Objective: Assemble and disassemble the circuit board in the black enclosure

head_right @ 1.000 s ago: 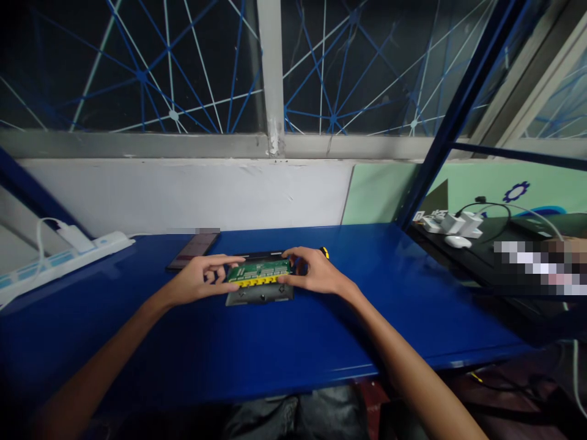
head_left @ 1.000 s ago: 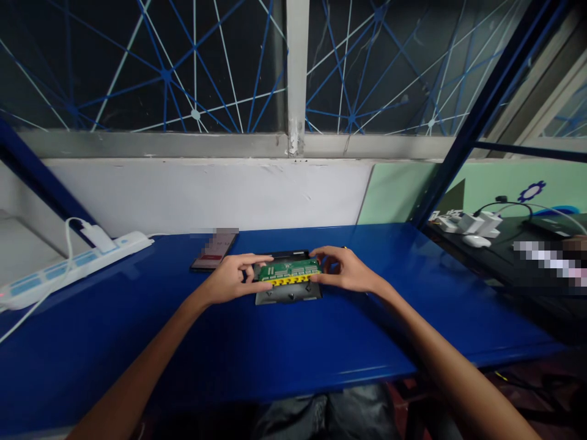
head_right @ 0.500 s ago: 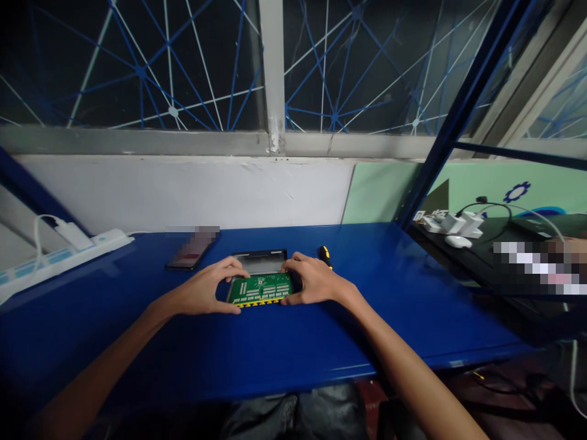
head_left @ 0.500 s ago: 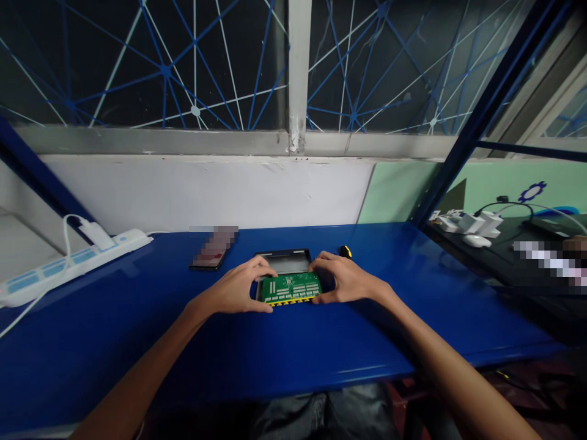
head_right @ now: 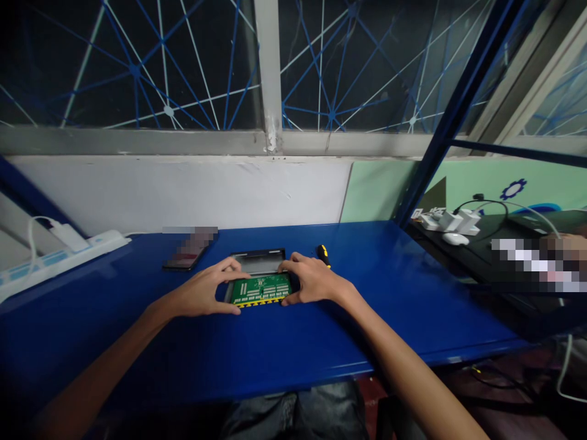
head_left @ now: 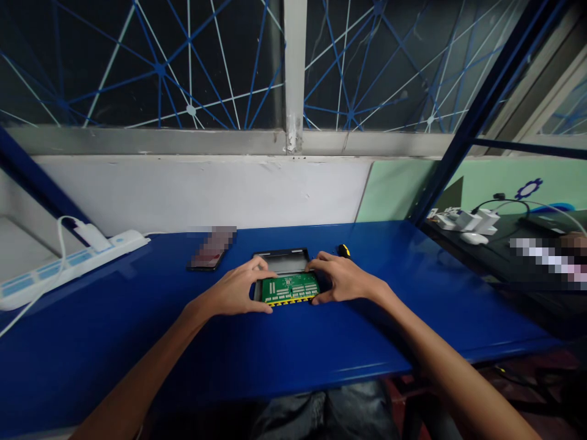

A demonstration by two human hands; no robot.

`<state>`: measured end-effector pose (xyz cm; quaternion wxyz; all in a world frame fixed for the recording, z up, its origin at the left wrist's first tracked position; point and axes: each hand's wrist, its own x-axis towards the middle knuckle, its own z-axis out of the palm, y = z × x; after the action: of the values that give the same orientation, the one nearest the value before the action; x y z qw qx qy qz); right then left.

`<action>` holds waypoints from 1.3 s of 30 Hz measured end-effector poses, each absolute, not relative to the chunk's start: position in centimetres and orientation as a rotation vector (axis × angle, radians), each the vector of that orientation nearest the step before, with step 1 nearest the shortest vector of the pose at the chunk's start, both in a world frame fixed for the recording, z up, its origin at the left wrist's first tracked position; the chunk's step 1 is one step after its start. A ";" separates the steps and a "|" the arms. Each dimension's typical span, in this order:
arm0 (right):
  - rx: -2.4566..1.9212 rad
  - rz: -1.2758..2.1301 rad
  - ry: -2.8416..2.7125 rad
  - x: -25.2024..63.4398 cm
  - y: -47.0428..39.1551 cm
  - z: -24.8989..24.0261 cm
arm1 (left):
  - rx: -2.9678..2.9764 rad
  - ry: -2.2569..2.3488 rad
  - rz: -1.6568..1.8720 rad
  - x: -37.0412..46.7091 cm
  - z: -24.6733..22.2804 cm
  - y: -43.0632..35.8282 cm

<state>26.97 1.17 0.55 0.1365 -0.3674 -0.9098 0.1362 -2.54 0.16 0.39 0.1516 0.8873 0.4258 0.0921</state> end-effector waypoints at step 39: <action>-1.144 0.393 -1.393 31.6 5.9 -0.3 | 2.551 1.211 0.306 -2.4 0.6 0.0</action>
<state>31.57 5.94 -0.29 0.6039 -0.4943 -0.6017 0.1698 -2.39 0.02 0.58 0.1500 0.8879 0.4217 0.1063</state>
